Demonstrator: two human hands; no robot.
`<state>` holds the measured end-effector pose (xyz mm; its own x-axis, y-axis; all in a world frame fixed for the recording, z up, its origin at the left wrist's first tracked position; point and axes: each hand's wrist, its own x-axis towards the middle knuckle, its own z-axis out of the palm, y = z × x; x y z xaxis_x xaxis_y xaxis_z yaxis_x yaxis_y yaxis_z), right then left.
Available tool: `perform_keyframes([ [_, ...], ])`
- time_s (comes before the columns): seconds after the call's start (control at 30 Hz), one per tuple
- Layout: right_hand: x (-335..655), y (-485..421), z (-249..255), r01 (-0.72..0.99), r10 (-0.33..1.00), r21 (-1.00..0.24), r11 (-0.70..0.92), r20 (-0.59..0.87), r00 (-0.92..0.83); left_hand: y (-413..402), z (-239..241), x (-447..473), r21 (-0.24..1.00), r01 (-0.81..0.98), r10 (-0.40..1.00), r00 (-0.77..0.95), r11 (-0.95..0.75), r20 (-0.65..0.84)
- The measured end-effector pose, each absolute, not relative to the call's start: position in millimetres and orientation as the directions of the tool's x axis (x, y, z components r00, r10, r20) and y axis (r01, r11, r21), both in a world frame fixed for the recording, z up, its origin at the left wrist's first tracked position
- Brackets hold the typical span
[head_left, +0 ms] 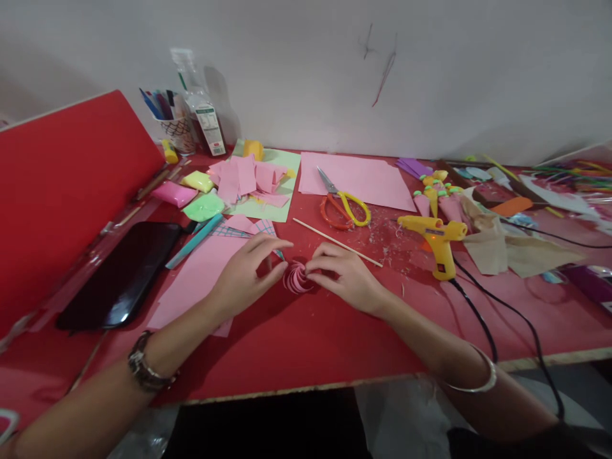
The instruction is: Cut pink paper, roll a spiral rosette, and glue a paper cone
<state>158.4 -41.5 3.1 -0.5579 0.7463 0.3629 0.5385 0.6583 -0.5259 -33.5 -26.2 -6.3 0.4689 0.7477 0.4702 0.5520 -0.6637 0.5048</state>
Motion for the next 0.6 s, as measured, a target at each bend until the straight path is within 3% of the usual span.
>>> perform_keyframes([
  [0.17,159.6,-41.7,4.3,0.519,0.730,-0.527,0.673,0.356,-0.584,-26.3,-4.8,-34.2,0.533,0.470,0.702,0.575,-0.703,0.420],
  [0.6,161.2,-42.5,5.1,0.511,0.724,-0.553,0.658,0.279,-0.631,-25.0,-3.2,-37.4,0.523,0.460,0.681,0.623,-0.717,0.385],
])
